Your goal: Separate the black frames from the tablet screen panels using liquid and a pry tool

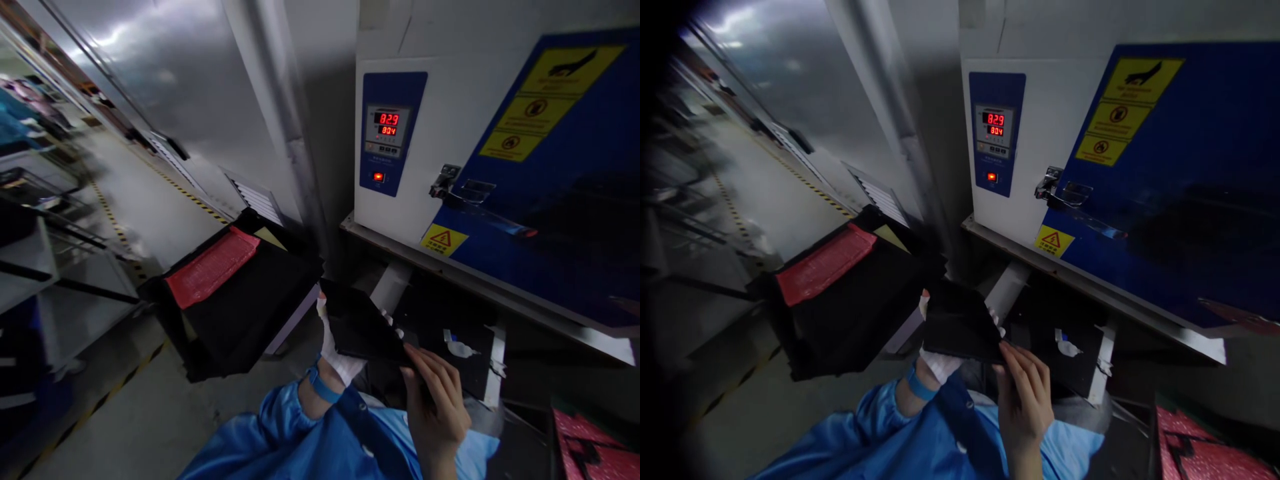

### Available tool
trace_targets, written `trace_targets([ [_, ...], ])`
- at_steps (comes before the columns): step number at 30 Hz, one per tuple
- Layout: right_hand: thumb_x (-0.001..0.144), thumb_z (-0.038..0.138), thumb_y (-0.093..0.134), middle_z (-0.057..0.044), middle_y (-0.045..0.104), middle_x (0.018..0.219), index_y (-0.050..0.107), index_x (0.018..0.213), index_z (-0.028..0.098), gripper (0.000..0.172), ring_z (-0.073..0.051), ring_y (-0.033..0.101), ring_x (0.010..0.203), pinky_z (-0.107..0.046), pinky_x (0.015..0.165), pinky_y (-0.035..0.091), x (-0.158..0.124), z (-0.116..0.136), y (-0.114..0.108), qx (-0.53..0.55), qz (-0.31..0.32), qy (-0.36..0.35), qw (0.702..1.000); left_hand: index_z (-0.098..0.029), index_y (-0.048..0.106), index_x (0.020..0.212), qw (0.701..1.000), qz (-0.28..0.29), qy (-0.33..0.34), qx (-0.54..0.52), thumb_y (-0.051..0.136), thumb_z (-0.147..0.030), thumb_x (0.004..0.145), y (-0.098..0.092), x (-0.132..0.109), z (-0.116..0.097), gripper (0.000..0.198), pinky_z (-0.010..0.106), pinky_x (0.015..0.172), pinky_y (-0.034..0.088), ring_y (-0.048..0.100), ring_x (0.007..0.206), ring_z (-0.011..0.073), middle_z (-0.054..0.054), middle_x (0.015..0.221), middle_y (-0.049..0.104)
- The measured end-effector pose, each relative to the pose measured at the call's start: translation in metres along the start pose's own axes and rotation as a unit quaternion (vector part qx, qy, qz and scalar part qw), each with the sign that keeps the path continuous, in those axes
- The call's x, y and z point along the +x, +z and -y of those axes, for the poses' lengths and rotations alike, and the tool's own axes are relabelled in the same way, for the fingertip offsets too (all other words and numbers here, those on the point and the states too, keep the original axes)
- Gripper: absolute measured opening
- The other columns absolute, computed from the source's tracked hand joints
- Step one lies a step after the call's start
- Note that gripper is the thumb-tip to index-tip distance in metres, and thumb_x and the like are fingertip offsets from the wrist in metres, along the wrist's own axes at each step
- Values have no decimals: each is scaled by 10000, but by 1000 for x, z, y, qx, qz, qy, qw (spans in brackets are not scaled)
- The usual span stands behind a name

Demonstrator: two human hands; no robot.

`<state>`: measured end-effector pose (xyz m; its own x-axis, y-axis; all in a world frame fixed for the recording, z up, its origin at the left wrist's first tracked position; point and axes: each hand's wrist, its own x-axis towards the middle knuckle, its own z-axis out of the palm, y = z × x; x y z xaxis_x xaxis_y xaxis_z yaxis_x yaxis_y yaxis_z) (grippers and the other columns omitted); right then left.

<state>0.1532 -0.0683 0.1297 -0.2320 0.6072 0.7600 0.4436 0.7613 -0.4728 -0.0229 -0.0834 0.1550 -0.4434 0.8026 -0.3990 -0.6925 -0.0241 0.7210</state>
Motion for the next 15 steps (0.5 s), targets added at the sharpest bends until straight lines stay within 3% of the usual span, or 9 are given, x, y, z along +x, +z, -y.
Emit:
trace_targets([
  [4,1168,209,719,-82,890,1221,772,1528,252,367,-243,842,1053,-380,880,703,-6,-3,-2,-20,29,-28,999,-211,865,1026,989,22,-95,-112,771,-1111,676,2,11,4,970,730,1166,614,822,1153,460,124,937,827],
  [7,1200,347,684,-132,865,1325,681,1654,220,472,-277,851,1142,-393,895,724,-13,0,-4,21,75,-20,997,-219,788,900,994,-7,-62,-94,848,-1084,600,-3,23,16,917,598,990,700,802,855,343,56,785,717],
  [10,1188,325,690,-154,852,1367,637,1696,204,524,-282,863,1159,-388,914,740,-19,4,-2,54,96,-12,994,-269,803,1246,999,-34,-4,-37,1044,-794,634,-7,30,26,841,482,968,692,803,886,290,19,906,757],
  [12,1156,204,707,-121,874,1301,683,1654,229,499,-255,880,1075,-352,903,736,-21,4,0,42,81,-17,996,-324,700,1519,999,-45,24,-11,1135,-580,591,-6,29,28,1056,458,1063,670,821,1048,303,44,1134,813],
  [15,1143,147,689,-80,896,1187,787,1495,242,377,-219,885,958,-290,850,713,-26,-3,1,26,49,11,998,-305,579,1660,996,-53,64,18,1178,-468,475,-2,24,26,1337,458,1253,590,741,1414,380,138,1525,747],
])
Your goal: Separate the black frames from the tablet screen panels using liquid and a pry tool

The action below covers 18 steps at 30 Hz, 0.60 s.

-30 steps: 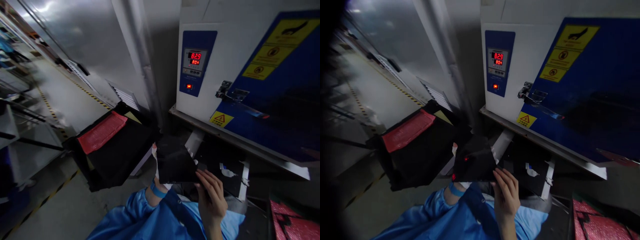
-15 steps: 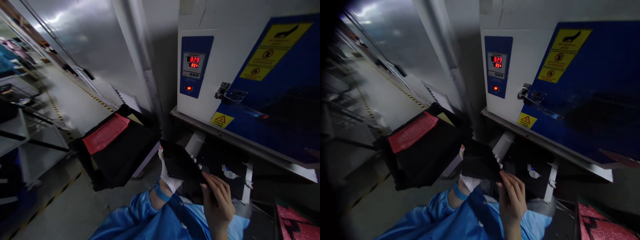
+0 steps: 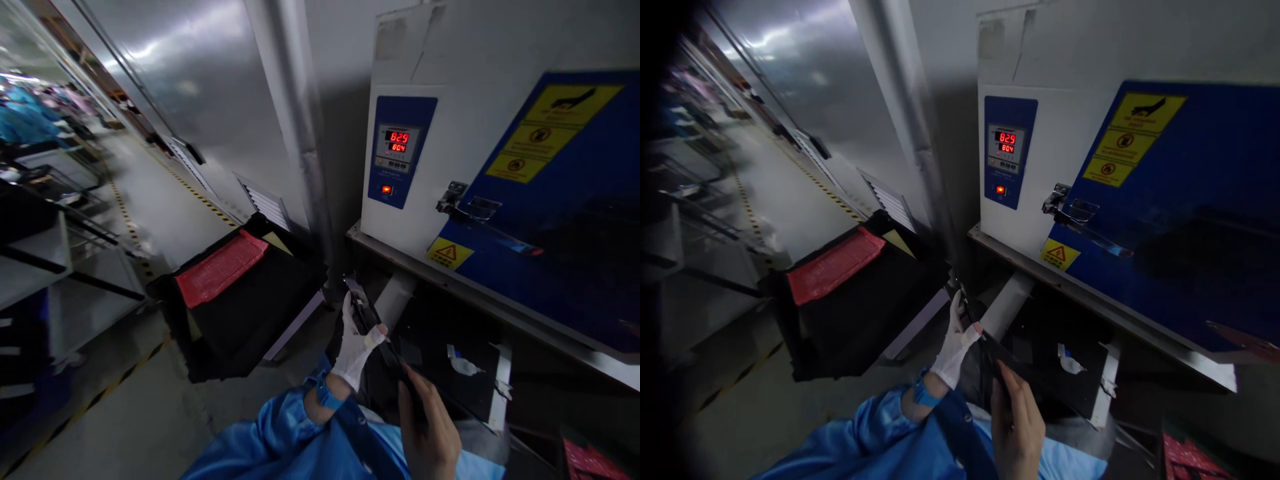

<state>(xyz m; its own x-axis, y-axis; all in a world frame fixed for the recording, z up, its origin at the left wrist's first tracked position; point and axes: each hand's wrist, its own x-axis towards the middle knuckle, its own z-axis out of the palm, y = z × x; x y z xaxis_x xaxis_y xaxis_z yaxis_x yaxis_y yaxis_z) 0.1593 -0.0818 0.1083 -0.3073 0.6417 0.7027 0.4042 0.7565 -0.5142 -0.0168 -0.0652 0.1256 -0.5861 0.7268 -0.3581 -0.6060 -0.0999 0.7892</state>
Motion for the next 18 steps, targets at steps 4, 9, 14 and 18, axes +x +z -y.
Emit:
trace_targets([
  [4,1148,520,745,-102,899,1134,861,1266,210,351,-248,873,960,-307,851,693,-16,-18,0,5,-93,197,976,-268,564,1689,996,-9,36,80,1077,-648,641,-9,-5,-10,1226,515,1382,480,549,1675,426,189,1743,607],
  [9,884,887,836,-153,877,1301,866,1260,179,802,-366,817,1234,-407,997,675,-41,-38,2,99,-142,470,865,-257,723,1575,981,46,62,179,980,-683,801,-29,-8,-25,920,519,1346,546,649,1596,408,176,1724,666],
  [14,801,932,838,-137,866,1315,857,1242,201,853,-376,778,1296,-418,1047,649,-61,-46,2,125,-136,517,836,-223,864,1347,971,91,76,207,967,-677,851,-30,-10,-27,680,514,1252,640,774,1429,395,153,1468,839],
  [18,790,939,835,-130,859,1279,848,1225,209,850,-358,781,1250,-400,1010,652,-73,-50,1,125,-125,514,840,-221,893,1308,964,129,101,210,947,-674,901,-29,-15,-26,611,462,1167,684,830,1258,336,123,1273,884],
])
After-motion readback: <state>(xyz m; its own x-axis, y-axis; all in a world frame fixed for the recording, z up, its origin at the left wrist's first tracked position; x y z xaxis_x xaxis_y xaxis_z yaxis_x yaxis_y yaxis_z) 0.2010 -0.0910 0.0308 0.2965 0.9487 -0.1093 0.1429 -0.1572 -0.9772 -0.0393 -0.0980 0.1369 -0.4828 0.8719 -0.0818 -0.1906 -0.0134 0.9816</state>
